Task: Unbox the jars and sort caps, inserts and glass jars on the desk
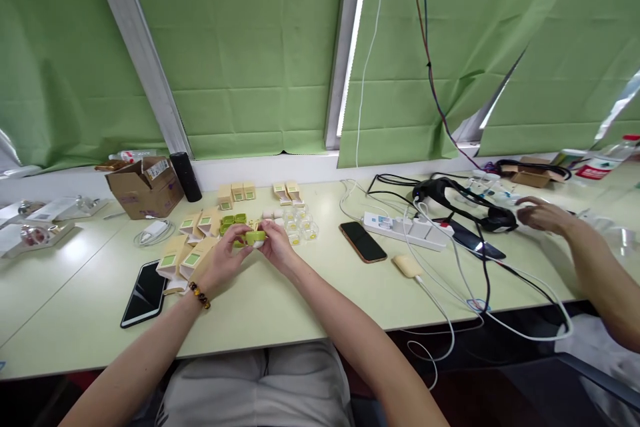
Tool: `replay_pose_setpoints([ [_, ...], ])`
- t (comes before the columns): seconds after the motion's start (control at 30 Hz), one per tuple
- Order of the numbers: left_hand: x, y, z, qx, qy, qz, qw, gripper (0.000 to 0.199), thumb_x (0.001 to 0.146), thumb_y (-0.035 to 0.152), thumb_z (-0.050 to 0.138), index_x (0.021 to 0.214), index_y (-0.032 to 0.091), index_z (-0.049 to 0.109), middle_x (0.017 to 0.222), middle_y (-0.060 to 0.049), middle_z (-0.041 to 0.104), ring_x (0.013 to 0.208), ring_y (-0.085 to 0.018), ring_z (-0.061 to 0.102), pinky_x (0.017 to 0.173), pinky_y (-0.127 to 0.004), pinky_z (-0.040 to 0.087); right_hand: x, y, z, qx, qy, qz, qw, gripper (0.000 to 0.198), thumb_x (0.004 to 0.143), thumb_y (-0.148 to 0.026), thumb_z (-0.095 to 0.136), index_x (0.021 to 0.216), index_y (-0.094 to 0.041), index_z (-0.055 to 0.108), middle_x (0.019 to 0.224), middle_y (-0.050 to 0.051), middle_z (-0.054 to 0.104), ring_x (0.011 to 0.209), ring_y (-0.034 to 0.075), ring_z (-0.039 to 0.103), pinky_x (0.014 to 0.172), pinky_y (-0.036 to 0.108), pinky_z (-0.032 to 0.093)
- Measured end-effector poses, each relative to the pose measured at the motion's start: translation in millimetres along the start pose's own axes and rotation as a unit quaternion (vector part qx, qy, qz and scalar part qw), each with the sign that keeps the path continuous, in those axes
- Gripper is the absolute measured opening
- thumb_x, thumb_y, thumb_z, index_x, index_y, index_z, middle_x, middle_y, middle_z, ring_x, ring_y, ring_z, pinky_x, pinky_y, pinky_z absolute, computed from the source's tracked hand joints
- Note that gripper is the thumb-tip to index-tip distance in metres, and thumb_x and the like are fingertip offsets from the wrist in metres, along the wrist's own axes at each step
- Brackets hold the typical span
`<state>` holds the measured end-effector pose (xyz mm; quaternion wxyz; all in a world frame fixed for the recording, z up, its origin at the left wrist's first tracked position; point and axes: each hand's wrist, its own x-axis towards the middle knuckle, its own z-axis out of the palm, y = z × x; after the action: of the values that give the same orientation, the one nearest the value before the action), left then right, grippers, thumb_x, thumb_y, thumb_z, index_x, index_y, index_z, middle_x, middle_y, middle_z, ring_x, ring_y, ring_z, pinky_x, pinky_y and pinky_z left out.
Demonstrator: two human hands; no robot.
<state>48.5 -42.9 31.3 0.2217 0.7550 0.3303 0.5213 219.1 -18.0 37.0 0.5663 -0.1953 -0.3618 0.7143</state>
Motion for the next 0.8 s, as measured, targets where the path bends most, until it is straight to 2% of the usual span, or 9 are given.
replay_pose_setpoints([
  [0.13,-4,4,0,0.09,0.054,0.072,0.992,0.028,0.096,0.028,0.066,0.124,0.025,0.059,0.125,-0.01,0.06,0.12,-0.025,0.06,0.101,-0.044,0.054,-13,2,3,0.003,-0.045,0.007,0.999,0.043,0.082,-0.058,0.08,0.101,-0.023,0.065,0.093,0.004,0.075,0.082,0.022,0.073,0.077,0.037,0.06],
  [0.27,-5,4,-3,0.152,0.111,0.111,0.976,0.025,0.096,0.027,0.067,0.118,0.024,0.057,0.121,-0.011,0.061,0.12,-0.026,0.061,0.103,-0.049,0.053,-27,0,10,-0.05,-0.082,-0.042,0.995,0.049,0.072,-0.039,0.092,0.112,-0.026,0.066,0.114,0.005,0.073,0.097,0.021,0.071,0.09,0.038,0.058],
  [0.37,-6,4,-5,0.168,0.118,0.125,0.971,0.025,0.093,0.029,0.071,0.113,0.023,0.057,0.117,-0.01,0.062,0.115,-0.026,0.063,0.1,-0.05,0.055,-29,0,14,-0.086,-0.074,-0.068,0.991,0.053,0.066,-0.031,0.095,0.112,-0.024,0.068,0.121,0.005,0.07,0.096,0.019,0.07,0.09,0.034,0.058],
  [0.57,-6,9,-9,0.141,0.106,0.138,0.975,0.044,0.089,0.032,0.076,0.124,0.023,0.051,0.123,-0.012,0.059,0.121,-0.028,0.059,0.102,-0.049,0.054,-24,-5,7,-0.033,-0.073,-0.028,0.996,0.045,0.079,-0.046,0.087,0.112,-0.023,0.067,0.097,0.005,0.077,0.081,0.02,0.074,0.078,0.035,0.06],
  [0.8,-7,8,-9,0.083,0.057,0.083,0.991,0.054,0.093,0.03,0.068,0.141,0.024,0.045,0.133,-0.015,0.055,0.116,-0.026,0.061,0.095,-0.044,0.057,-15,1,-7,-0.013,-0.071,0.043,0.996,0.04,0.089,-0.055,0.073,0.097,-0.016,0.068,0.083,0.01,0.078,0.066,0.018,0.071,0.063,0.03,0.059],
])
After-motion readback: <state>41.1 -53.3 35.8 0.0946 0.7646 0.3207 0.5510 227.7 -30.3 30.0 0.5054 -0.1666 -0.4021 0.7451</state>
